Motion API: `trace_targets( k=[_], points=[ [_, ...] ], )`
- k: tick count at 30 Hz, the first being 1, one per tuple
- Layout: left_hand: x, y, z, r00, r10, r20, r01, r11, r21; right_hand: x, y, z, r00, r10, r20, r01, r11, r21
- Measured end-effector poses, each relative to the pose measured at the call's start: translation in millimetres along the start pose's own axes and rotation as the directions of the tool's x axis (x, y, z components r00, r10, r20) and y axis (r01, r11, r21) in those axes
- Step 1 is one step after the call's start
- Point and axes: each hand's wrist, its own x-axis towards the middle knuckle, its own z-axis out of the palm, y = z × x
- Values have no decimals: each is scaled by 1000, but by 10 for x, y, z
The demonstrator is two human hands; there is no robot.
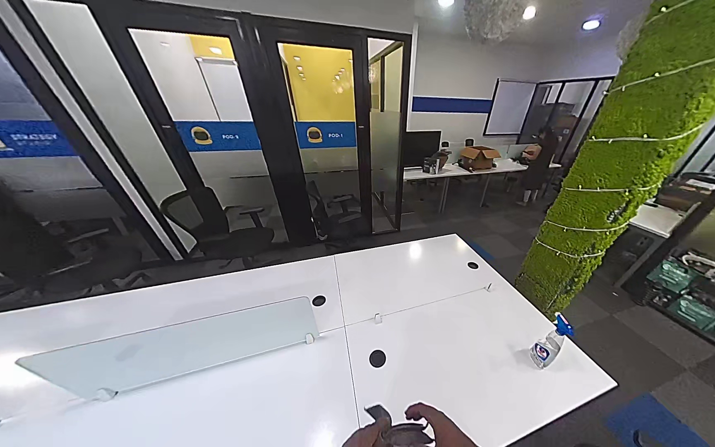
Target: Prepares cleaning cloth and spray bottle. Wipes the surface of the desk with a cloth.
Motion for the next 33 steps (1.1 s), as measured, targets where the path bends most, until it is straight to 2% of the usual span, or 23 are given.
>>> trace_targets(
  k=[3, 7, 10, 13, 17, 18, 23, 26, 30, 33],
  points=[
    [188, 73, -117, 994, 61, -90, -66, 996, -55, 117, -92, -99, 999, 1, 37, -2, 1000, 23],
    [386, 301, -434, 975, 112, -192, -151, 968, -199, 289, -148, -236, 991, -5, -135, 8, 1000, 23],
    [459, 533, -671, 942, 195, -275, -291, 881, -373, 373, -174, -376, 965, 9, -261, 53, 972, 227],
    [472, 677, -756, 930, 181, -320, -326, 809, -489, 400, -190, -407, 965, -25, -260, 143, 884, 444],
    [472, 666, -698, 951, 149, -271, -287, 754, -591, 407, -219, -196, 960, -207, -188, 275, 824, 496],
    [470, 671, -675, 960, 154, -233, -267, 747, -608, 377, -230, -118, 962, -207, -180, 271, 810, 519],
    [362, 541, -744, 980, 191, -63, -192, 796, -574, 255, -496, 72, 988, 13, -152, 112, 615, 781],
    [303, 317, -791, 987, 137, -84, -160, 813, -560, 330, -230, 65, 987, -23, -156, 146, 504, 851],
    [230, 24, -754, 986, -62, -154, -23, 870, -493, 355, -132, -146, 987, -83, -135, 159, 532, 832],
    [168, -220, -579, 987, -107, -119, 42, 893, -449, 276, -76, -228, 992, -117, -38, 100, 595, 798]
  ],
)
